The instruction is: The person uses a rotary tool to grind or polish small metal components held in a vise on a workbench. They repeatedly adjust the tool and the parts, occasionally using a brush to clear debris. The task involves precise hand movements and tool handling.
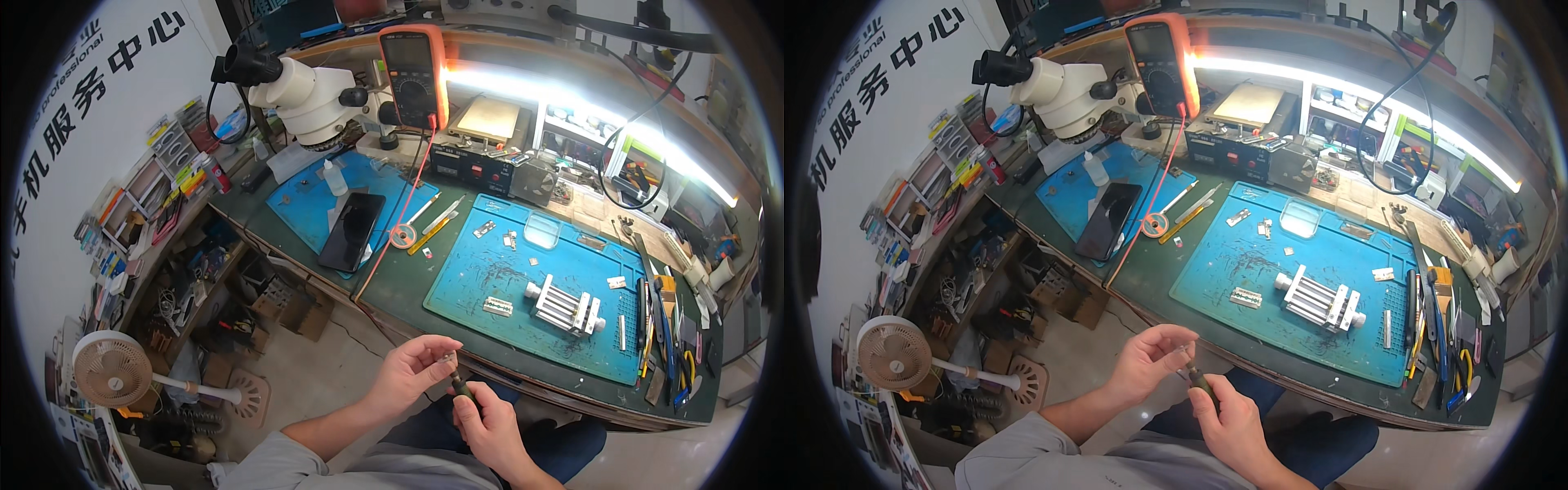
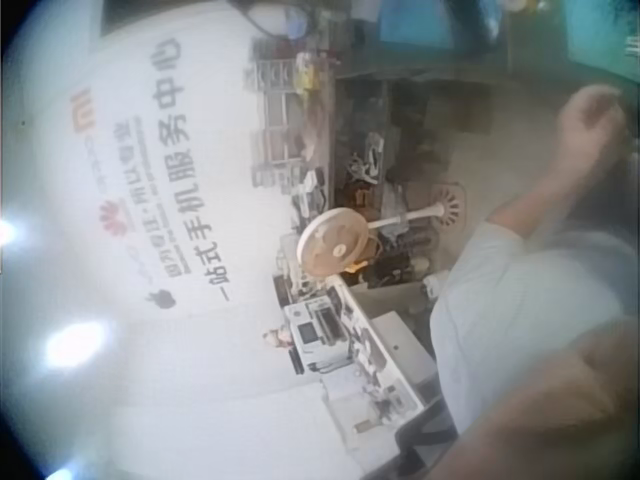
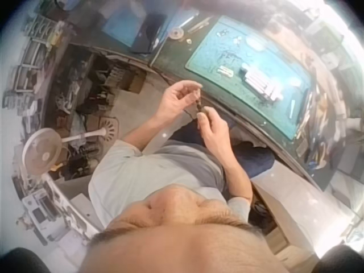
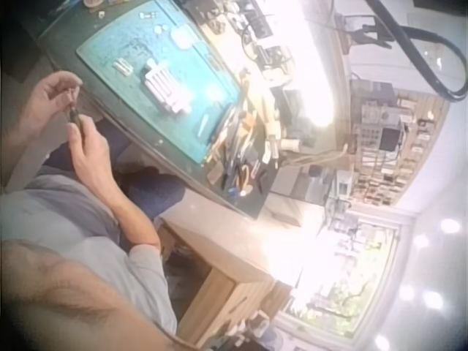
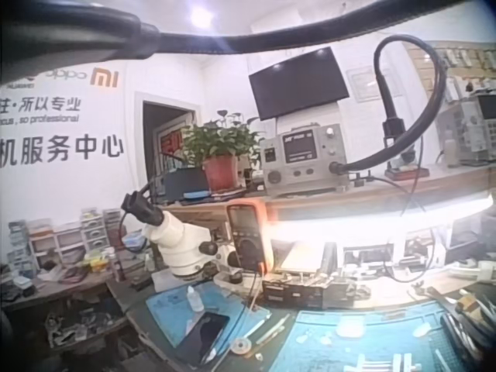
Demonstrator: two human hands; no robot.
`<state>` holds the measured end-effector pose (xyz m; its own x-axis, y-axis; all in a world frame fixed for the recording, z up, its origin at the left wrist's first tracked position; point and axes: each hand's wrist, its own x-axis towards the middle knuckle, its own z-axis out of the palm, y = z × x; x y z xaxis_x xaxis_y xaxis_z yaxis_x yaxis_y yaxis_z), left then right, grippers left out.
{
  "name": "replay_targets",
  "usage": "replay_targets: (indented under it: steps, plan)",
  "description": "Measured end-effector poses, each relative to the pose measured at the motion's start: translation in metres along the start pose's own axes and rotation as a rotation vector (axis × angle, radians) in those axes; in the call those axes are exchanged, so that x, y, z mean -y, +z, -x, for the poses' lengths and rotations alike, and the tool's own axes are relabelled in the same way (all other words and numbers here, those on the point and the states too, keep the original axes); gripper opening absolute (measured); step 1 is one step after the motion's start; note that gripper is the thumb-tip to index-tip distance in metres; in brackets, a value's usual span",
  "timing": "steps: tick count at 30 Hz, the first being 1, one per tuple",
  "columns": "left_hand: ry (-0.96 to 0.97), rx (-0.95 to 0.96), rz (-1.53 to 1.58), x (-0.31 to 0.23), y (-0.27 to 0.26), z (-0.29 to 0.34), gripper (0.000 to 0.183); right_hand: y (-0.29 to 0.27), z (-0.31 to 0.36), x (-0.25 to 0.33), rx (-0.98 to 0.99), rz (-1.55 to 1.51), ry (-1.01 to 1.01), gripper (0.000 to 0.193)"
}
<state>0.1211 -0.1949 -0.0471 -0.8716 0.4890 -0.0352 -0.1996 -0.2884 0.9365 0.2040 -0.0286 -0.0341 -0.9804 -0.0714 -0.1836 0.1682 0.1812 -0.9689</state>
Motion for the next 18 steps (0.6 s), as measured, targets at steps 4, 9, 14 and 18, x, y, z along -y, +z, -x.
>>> replay_targets:
  steps: [4, 9, 14, 18]
  plan:
    - [0.019, 0.078, 0.0, 0.001, -0.003, -0.001, 0.035, 0.002, 0.002, 0.007, -0.064, 0.057, -0.067, 0.025]
    - [-0.067, 0.114, 0.07, -0.008, 0.006, 0.001, 0.049, -0.004, 0.001, 0.0, -0.046, 0.076, -0.037, 0.026]
    - [0.008, 0.187, 0.124, -0.003, -0.001, -0.003, 0.052, -0.003, 0.002, 0.008, -0.032, 0.055, -0.041, 0.026]
    - [-0.016, 0.134, 0.015, -0.012, 0.002, -0.001, 0.054, -0.006, 0.003, 0.008, -0.019, 0.063, -0.029, 0.026]
